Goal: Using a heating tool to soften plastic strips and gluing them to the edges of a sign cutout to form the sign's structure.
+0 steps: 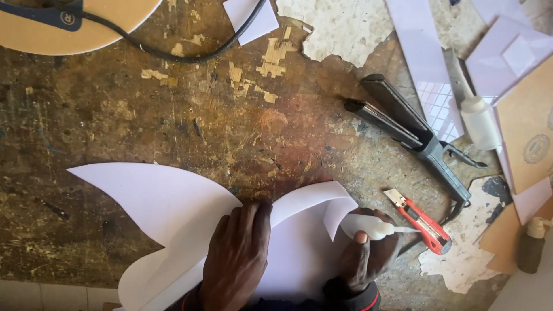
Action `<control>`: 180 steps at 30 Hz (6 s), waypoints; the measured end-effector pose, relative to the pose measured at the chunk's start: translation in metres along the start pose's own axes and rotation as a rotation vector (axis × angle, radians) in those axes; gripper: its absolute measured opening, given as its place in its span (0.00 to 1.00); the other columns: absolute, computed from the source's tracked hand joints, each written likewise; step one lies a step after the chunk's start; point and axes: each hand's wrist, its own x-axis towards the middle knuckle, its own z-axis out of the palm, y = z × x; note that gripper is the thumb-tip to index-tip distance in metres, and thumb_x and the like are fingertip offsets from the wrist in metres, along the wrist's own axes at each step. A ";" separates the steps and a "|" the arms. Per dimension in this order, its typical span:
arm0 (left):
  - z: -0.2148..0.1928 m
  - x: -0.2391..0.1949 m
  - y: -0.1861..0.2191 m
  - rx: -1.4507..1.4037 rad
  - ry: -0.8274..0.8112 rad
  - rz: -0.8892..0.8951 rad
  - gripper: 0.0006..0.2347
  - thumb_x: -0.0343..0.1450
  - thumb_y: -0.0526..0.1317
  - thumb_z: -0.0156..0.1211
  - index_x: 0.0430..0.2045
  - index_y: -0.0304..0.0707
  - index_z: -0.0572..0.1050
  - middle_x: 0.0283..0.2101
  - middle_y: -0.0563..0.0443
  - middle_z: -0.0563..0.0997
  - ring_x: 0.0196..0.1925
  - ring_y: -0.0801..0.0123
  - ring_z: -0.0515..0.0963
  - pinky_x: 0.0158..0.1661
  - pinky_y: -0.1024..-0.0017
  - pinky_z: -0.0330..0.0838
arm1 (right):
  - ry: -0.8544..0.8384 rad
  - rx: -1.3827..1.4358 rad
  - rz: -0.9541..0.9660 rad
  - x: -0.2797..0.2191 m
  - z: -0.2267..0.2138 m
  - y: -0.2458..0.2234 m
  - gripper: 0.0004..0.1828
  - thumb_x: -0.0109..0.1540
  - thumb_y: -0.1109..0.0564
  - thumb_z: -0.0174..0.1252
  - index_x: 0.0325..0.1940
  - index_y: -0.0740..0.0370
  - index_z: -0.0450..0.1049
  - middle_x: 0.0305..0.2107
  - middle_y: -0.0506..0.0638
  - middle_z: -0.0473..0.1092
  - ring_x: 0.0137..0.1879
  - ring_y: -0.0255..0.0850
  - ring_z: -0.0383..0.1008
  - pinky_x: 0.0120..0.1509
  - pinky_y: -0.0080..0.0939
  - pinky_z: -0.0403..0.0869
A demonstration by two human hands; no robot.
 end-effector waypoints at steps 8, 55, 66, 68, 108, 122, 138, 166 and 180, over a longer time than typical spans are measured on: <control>0.002 0.002 0.000 0.058 0.021 0.036 0.14 0.78 0.28 0.47 0.56 0.30 0.79 0.37 0.47 0.74 0.31 0.58 0.72 0.33 0.60 0.66 | 0.097 0.056 0.085 -0.013 -0.009 0.012 0.37 0.71 0.37 0.64 0.70 0.67 0.66 0.46 0.67 0.76 0.47 0.50 0.78 0.51 0.42 0.76; 0.035 -0.004 -0.019 -0.041 0.144 0.098 0.09 0.73 0.31 0.66 0.47 0.34 0.79 0.46 0.44 0.80 0.46 0.53 0.88 0.38 0.62 0.83 | 0.075 -0.278 -0.538 -0.024 0.061 -0.055 0.18 0.57 0.69 0.77 0.49 0.55 0.87 0.35 0.49 0.71 0.33 0.44 0.74 0.27 0.42 0.72; 0.022 -0.003 -0.017 -0.063 0.135 0.109 0.08 0.74 0.30 0.64 0.46 0.33 0.78 0.47 0.41 0.79 0.48 0.52 0.88 0.38 0.63 0.85 | 0.096 -0.194 -0.633 -0.022 0.062 -0.044 0.18 0.58 0.72 0.78 0.49 0.59 0.86 0.32 0.54 0.69 0.31 0.51 0.75 0.24 0.44 0.74; 0.024 -0.004 -0.019 -0.077 0.124 0.108 0.08 0.75 0.30 0.63 0.47 0.33 0.78 0.47 0.40 0.79 0.48 0.53 0.88 0.38 0.64 0.85 | 0.061 -0.209 -0.647 -0.024 0.062 -0.044 0.17 0.58 0.71 0.77 0.49 0.58 0.87 0.33 0.53 0.69 0.31 0.51 0.76 0.24 0.44 0.75; 0.031 -0.004 -0.020 -0.080 0.124 0.109 0.10 0.75 0.31 0.64 0.50 0.32 0.77 0.49 0.39 0.80 0.50 0.51 0.88 0.40 0.62 0.86 | 0.028 -0.149 -0.643 -0.024 0.063 -0.040 0.17 0.57 0.71 0.75 0.48 0.58 0.87 0.33 0.55 0.67 0.32 0.54 0.77 0.24 0.45 0.76; 0.030 -0.003 -0.021 -0.108 0.115 0.105 0.09 0.74 0.30 0.63 0.48 0.31 0.77 0.48 0.37 0.80 0.48 0.46 0.88 0.39 0.59 0.86 | -0.039 -0.127 -0.641 -0.033 0.057 -0.022 0.14 0.58 0.66 0.79 0.47 0.60 0.87 0.33 0.55 0.70 0.32 0.56 0.79 0.23 0.44 0.77; 0.031 -0.003 -0.022 -0.097 0.133 0.093 0.08 0.74 0.30 0.62 0.46 0.33 0.76 0.44 0.40 0.79 0.46 0.48 0.89 0.38 0.61 0.86 | -0.112 0.004 -0.541 -0.046 0.045 -0.032 0.15 0.59 0.62 0.80 0.48 0.62 0.85 0.34 0.57 0.72 0.31 0.54 0.78 0.27 0.47 0.77; 0.052 -0.001 -0.024 -0.046 0.267 0.123 0.11 0.68 0.29 0.62 0.43 0.35 0.73 0.42 0.41 0.76 0.43 0.48 0.82 0.36 0.57 0.79 | -0.835 -0.357 -0.681 0.183 0.122 -0.115 0.27 0.61 0.78 0.52 0.63 0.72 0.76 0.49 0.74 0.81 0.52 0.71 0.85 0.52 0.64 0.85; 0.053 0.000 -0.022 -0.049 0.373 0.148 0.11 0.71 0.27 0.65 0.46 0.32 0.73 0.42 0.37 0.78 0.39 0.51 0.80 0.33 0.62 0.79 | -0.594 -0.850 -0.683 0.266 0.300 -0.090 0.39 0.61 0.37 0.84 0.66 0.58 0.76 0.58 0.61 0.68 0.62 0.63 0.67 0.48 0.69 0.81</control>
